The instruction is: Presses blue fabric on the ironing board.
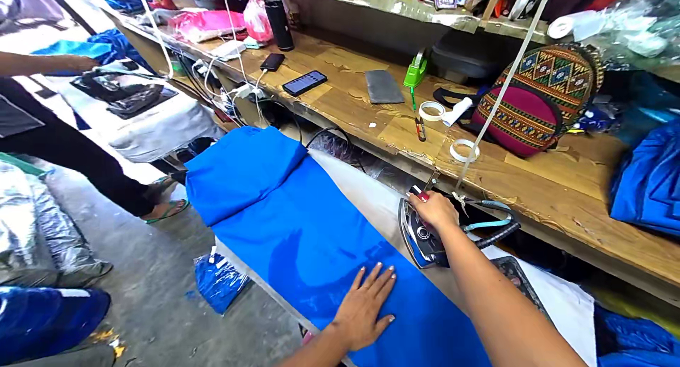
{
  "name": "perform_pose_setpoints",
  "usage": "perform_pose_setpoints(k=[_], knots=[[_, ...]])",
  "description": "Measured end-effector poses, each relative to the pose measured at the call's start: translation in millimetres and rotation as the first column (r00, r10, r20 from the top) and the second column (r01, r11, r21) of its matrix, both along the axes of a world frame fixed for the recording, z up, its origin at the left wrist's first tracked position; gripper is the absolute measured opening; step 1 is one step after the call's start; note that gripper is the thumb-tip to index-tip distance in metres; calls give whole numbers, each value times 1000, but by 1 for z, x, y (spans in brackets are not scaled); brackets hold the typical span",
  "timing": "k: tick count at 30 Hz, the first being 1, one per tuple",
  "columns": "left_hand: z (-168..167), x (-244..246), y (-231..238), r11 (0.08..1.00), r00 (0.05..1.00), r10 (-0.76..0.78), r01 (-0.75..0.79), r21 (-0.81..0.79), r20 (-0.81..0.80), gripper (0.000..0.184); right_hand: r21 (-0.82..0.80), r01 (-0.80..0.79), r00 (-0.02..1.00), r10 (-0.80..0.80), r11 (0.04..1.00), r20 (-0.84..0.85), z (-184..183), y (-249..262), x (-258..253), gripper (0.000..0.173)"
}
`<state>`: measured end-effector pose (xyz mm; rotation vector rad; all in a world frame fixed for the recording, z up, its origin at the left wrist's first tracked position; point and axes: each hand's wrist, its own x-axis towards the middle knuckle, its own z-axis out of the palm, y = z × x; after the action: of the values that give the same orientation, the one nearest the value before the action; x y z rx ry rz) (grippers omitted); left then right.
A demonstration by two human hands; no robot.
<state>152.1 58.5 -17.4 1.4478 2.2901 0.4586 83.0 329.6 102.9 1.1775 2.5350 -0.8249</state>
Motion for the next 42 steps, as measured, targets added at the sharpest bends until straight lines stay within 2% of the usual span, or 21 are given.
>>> perform_pose_setpoints(k=[4, 10, 16, 18, 20, 21, 23, 25, 27, 30, 33, 35, 37, 40, 42], knots=[[-17, 9, 20, 980, 988, -101, 119, -160, 114, 82, 30, 15, 1000, -15, 999, -4, -3, -2, 0, 62], [-19, 12, 17, 972, 985, -138, 154, -178, 101, 92, 18, 28, 1000, -28, 999, -3, -3, -2, 0, 59], [-7, 9, 17, 949, 958, -213, 250, -191, 194, 82, 83, 34, 995, -26, 996, -93, 4, -12, 5, 44], [-2, 1, 16, 969, 970, -174, 199, -147, 170, 74, 105, -13, 996, 22, 994, -84, 6, -13, 8, 46], [-2, -13, 12, 998, 998, -41, 43, -45, 52, 73, 167, -87, 995, 95, 982, -42, 11, -16, 11, 50], [-4, -23, 10, 1000, 999, 27, -27, 9, -22, 74, 206, -115, 989, 131, 972, -67, 14, -21, 15, 48], [-11, -42, 5, 992, 985, 114, -105, 70, -128, 77, 325, -135, 941, 223, 936, -253, 16, -37, 35, 45], [-17, -55, 1, 987, 971, 129, -107, 116, -202, 76, 457, -61, 818, 306, 887, -486, 8, -67, 74, 35], [-25, -60, -4, 989, 971, 109, -83, 126, -213, 78, 471, -11, 754, 317, 882, -576, -18, -104, 128, 26], [-35, -61, -10, 994, 972, 63, -42, 99, -226, 81, 366, -8, 903, 164, 931, -397, -75, -150, 219, 36], [-39, -61, -10, 996, 965, 54, -32, 88, -259, 82, 339, 195, 967, -123, 920, -221, -122, -161, 294, 52], [-40, -61, -13, 996, 958, 52, -29, 83, -283, 82, 351, 404, 911, -339, 845, -234, -134, -159, 324, 57], [-41, -61, -12, 996, 953, 55, -31, 85, -299, 83, 290, 572, 819, -514, 767, -255, -126, -149, 333, 56], [-41, -58, -11, 998, 948, 59, -47, 46, -312, 82, 70, 720, 693, -711, 690, -121, -107, -128, 324, 55], [-39, -58, -11, 998, 949, 60, -60, 9, -308, 82, -49, 761, 649, -761, 647, 18, -99, -115, 315, 52]])
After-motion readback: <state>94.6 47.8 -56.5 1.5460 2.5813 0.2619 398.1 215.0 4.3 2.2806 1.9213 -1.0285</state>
